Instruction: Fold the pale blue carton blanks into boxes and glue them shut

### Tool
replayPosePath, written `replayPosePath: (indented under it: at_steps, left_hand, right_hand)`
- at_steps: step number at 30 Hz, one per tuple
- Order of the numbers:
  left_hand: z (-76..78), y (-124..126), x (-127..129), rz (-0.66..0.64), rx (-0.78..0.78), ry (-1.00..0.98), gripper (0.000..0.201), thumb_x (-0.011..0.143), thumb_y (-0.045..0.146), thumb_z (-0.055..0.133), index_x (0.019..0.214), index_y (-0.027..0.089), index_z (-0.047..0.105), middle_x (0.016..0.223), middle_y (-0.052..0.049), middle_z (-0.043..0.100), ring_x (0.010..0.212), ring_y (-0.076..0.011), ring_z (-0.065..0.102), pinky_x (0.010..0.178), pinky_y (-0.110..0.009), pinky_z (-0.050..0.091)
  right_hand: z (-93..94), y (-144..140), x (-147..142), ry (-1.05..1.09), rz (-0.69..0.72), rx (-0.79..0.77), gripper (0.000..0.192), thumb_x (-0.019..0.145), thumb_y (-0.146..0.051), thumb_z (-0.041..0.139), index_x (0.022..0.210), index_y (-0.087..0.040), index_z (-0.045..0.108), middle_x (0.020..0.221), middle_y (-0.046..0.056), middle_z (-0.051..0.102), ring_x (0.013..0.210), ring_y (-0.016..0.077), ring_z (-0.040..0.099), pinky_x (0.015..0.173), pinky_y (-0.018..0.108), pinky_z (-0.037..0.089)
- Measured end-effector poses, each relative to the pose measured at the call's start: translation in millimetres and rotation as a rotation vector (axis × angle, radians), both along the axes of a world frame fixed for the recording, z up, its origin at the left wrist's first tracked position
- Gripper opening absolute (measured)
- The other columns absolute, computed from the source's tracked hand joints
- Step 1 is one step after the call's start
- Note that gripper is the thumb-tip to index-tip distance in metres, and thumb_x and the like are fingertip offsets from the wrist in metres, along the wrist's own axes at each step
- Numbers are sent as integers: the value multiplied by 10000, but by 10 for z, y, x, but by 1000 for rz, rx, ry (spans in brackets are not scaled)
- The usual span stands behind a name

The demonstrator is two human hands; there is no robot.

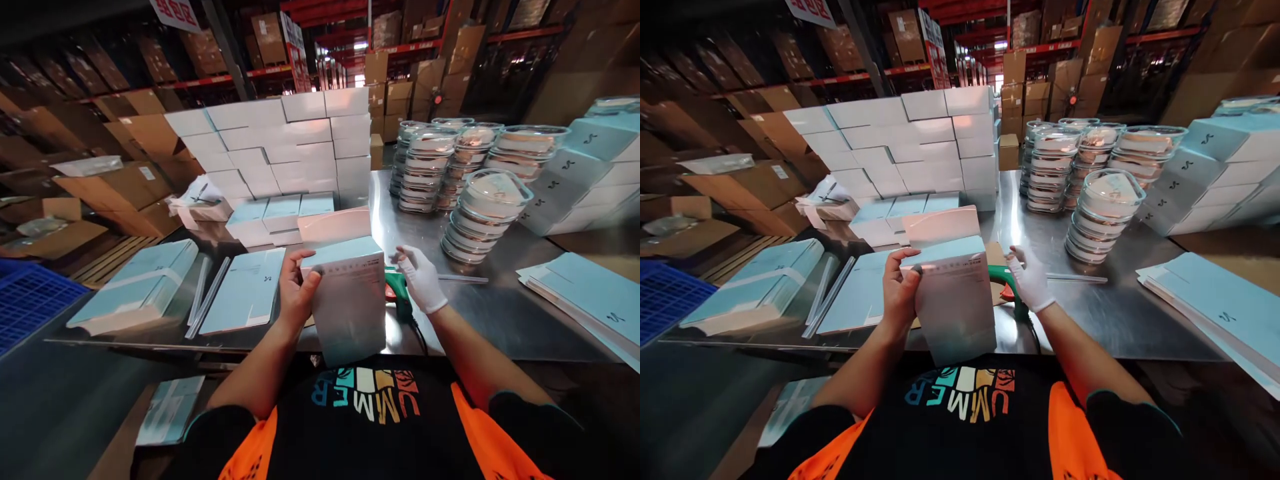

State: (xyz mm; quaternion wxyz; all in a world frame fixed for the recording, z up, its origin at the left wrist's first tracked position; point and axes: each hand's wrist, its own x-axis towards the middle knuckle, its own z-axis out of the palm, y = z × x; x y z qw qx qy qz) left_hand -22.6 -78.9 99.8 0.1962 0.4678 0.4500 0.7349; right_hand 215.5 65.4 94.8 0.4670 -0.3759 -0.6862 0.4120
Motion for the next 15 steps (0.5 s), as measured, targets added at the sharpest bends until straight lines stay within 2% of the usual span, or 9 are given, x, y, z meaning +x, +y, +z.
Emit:
replayPosePath:
  at_steps: [3,4,6,8,10,13,15]
  left_hand:
    - [-32,57,42,-6,22,94,659,803,747,873,1182,253,658,945,-16,656,772,-186,621,716,-305,497]
    - [-46,77,45,13,36,135,659,798,754,875,1168,252,666,977,-24,654,811,-195,635,741,-314,510]
    - [-80,113,33,60,64,212,663,784,778,874,1129,246,681,1047,-49,658,933,-233,677,822,-347,547]
    - [-121,144,6,93,92,260,661,770,793,876,1071,235,687,1138,-84,673,1102,-285,704,939,-393,569]
    - [-162,170,-26,108,150,253,638,761,767,902,1027,234,674,1208,-103,681,1211,-305,703,1007,-412,569]
    - [-192,194,-80,62,242,197,625,807,673,925,1207,282,645,1234,-90,725,1153,-255,735,964,-377,585]
    - [-167,194,-133,28,267,247,638,853,634,908,1335,308,646,1242,-93,760,1126,-244,748,941,-373,597]
  right_hand:
    - [271,-182,-250,201,241,-54,612,951,-618,669,1432,-238,662,1295,92,798,1198,275,749,1042,413,612]
    - [344,-225,-326,225,295,-74,585,926,-559,690,1414,-238,667,1288,81,796,1184,270,743,1044,411,610]
    - [425,-269,-420,209,308,-88,514,881,-484,717,1329,-234,689,1240,67,798,1152,269,736,1034,413,609]
    - [412,-255,-424,199,290,-63,475,894,-505,736,1277,-229,685,1237,78,793,1179,282,730,1064,434,600]
    - [329,-201,-359,194,322,18,557,890,-607,808,1279,-233,670,1304,106,777,1262,304,718,1130,462,576]
    - [176,-116,-226,137,414,198,752,756,-725,950,1274,-252,678,1496,160,701,1443,348,646,1237,520,509]
    - [114,-102,-160,98,457,294,678,786,-703,951,1241,-261,711,1609,179,632,1542,359,578,1286,565,459]
